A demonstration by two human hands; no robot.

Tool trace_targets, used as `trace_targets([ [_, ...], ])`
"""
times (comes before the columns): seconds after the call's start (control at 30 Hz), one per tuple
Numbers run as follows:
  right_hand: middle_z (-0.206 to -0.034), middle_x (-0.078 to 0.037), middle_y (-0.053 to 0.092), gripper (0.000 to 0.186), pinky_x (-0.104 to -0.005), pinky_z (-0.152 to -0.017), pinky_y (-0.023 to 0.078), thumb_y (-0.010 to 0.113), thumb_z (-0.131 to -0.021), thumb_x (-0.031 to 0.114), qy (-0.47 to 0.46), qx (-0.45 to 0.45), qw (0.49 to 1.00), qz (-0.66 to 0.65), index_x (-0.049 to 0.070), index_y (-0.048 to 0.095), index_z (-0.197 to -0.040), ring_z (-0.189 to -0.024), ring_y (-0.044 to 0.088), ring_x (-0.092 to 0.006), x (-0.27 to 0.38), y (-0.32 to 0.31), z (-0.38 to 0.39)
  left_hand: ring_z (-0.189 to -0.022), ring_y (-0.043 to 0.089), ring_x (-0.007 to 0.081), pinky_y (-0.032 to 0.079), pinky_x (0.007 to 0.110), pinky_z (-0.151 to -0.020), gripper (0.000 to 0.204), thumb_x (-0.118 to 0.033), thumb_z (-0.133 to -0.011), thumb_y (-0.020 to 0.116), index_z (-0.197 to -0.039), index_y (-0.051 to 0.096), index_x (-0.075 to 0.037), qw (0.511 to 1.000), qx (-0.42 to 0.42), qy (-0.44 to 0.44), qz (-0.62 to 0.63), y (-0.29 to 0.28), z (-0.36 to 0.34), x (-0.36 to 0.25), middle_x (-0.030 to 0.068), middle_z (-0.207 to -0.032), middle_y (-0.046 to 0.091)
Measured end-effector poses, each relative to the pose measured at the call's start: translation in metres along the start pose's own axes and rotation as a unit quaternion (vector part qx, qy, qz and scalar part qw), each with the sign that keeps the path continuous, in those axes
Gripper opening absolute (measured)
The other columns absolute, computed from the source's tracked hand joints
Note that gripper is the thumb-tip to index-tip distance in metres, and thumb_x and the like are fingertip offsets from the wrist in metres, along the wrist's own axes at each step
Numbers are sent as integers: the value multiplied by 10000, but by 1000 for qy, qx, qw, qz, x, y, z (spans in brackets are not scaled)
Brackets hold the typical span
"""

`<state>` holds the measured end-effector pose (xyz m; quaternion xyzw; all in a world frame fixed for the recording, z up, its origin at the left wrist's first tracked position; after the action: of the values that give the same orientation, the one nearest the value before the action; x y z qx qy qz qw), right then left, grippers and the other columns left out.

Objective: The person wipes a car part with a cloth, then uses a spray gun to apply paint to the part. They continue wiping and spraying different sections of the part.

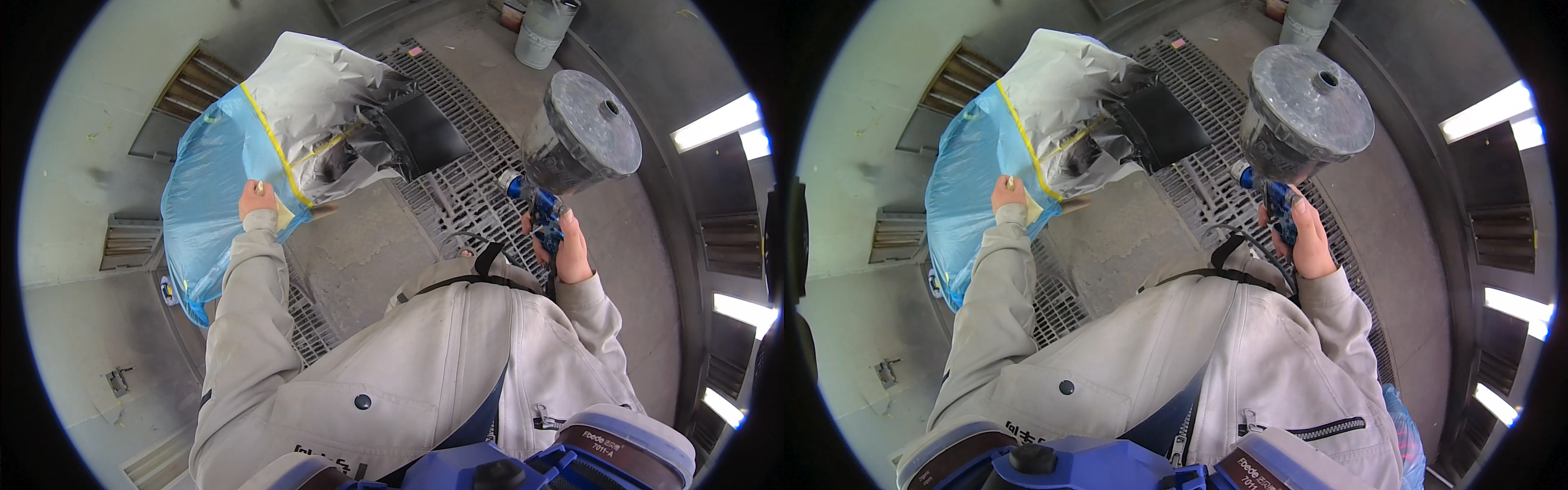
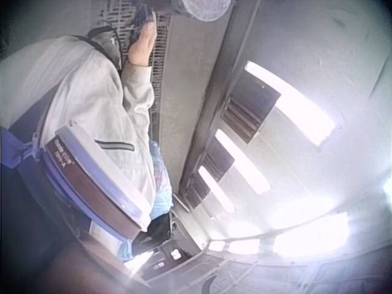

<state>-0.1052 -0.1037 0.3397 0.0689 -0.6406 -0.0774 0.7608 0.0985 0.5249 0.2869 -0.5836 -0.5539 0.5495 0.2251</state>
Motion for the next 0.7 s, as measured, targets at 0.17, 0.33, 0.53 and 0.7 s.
trace_targets([
  [0.17,-1005,-80,659,774,-217,-489,373,401,-1072,667,-1,-12,1000,-4,-15,548,-1409,-526,445,-62,-1,-3,5,-840,698,417,536,491,-761,254,-350,-918,694,-943,672,-99,1000,11,9,8,2,-2,0,161,-892,745],
  [0.33,-1002,-85,658,770,-217,-486,371,407,-1075,654,-7,-23,1000,-10,-20,542,-1421,-524,448,-63,2,-9,10,-822,690,416,532,486,-753,240,-332,-930,689,-940,669,-93,1000,19,10,13,4,-2,1,166,-880,736],
  [0.53,-996,-88,664,777,-218,-482,377,402,-1080,640,-12,-27,999,-14,-22,516,-1470,-511,441,-64,1,-14,10,-814,686,420,532,489,-754,242,-330,-934,685,-939,669,-88,1000,13,11,13,3,-1,1,172,-870,730],
  [0.7,-997,-87,664,782,-219,-485,382,398,-1079,642,-14,-28,999,-14,-24,513,-1474,-508,440,-63,-1,-16,9,-820,688,431,531,496,-753,249,-332,-938,681,-942,672,-83,1000,8,21,23,1,0,-2,181,-875,733],
])
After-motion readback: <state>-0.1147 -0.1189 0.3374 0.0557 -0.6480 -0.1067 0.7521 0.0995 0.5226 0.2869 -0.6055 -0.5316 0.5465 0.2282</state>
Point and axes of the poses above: each hand's wrist, its own z-axis away from the middle knuckle, its own y-axis out of the palm, x = y × z, the point moved 10 cm from there along -z, towards the middle knuckle
